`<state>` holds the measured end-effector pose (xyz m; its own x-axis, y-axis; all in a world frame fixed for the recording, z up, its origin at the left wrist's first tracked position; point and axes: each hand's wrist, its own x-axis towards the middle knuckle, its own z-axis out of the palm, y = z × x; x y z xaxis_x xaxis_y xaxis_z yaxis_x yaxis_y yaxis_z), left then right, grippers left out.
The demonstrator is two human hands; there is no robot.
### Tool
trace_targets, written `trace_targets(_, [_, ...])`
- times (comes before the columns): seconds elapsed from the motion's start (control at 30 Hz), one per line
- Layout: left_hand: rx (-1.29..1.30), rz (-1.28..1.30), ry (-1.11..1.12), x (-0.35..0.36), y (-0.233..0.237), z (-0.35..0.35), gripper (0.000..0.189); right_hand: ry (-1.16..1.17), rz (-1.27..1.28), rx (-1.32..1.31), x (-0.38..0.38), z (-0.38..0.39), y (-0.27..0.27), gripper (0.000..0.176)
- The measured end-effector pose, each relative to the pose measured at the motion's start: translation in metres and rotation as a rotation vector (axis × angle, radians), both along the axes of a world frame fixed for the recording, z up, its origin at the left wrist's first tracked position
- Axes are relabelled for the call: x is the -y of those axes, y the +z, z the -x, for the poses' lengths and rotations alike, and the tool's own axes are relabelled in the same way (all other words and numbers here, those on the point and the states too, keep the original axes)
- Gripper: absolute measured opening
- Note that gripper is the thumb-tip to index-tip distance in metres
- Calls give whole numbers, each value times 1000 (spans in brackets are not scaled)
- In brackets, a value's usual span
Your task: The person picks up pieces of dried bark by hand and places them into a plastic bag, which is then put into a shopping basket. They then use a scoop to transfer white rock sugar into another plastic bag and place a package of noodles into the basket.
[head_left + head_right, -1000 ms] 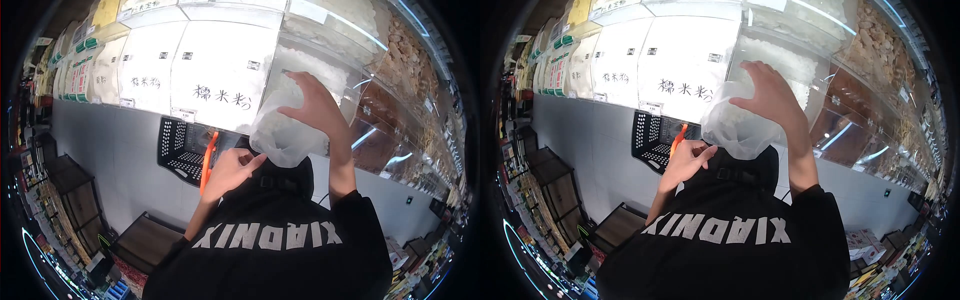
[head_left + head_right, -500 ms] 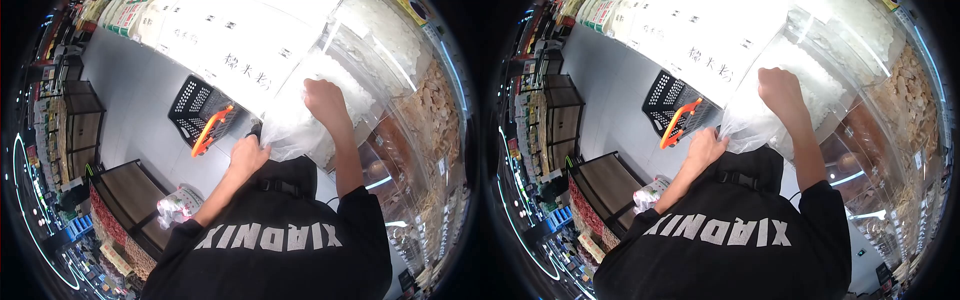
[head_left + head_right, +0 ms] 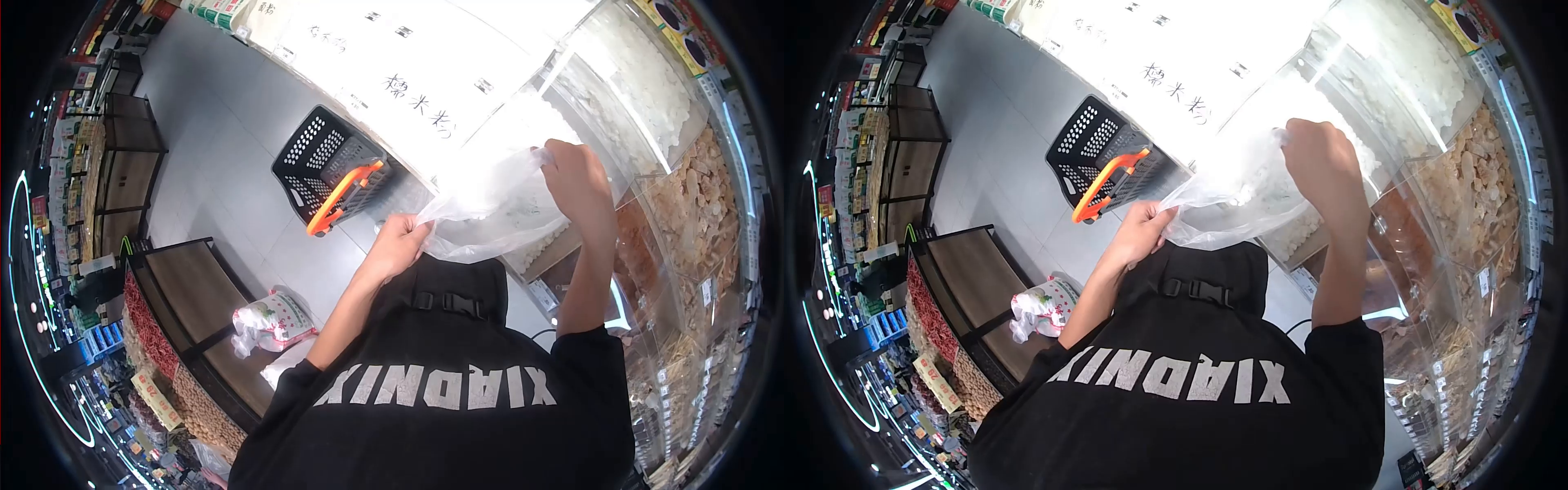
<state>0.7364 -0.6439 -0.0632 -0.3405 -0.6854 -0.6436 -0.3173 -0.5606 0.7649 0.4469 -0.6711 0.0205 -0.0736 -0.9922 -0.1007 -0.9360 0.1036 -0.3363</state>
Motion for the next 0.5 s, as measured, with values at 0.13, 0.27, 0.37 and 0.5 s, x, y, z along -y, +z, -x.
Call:
trace_targets(0.13, [-45,113,-52,0,3,-21,40,-39,14,44,4,-22,35,22])
trace_targets(0.27, [-150,238,-159,5,25,-48,37,-23,92,7,4,-56,68,23])
trace_targets(0.37, [-214,268,-175,13,38,-80,35,31,103,-52,5,-86,96,26])
trace_targets(0.5, [-264,369,-176,22,52,-124,29,68,181,-122,10,-124,117,33])
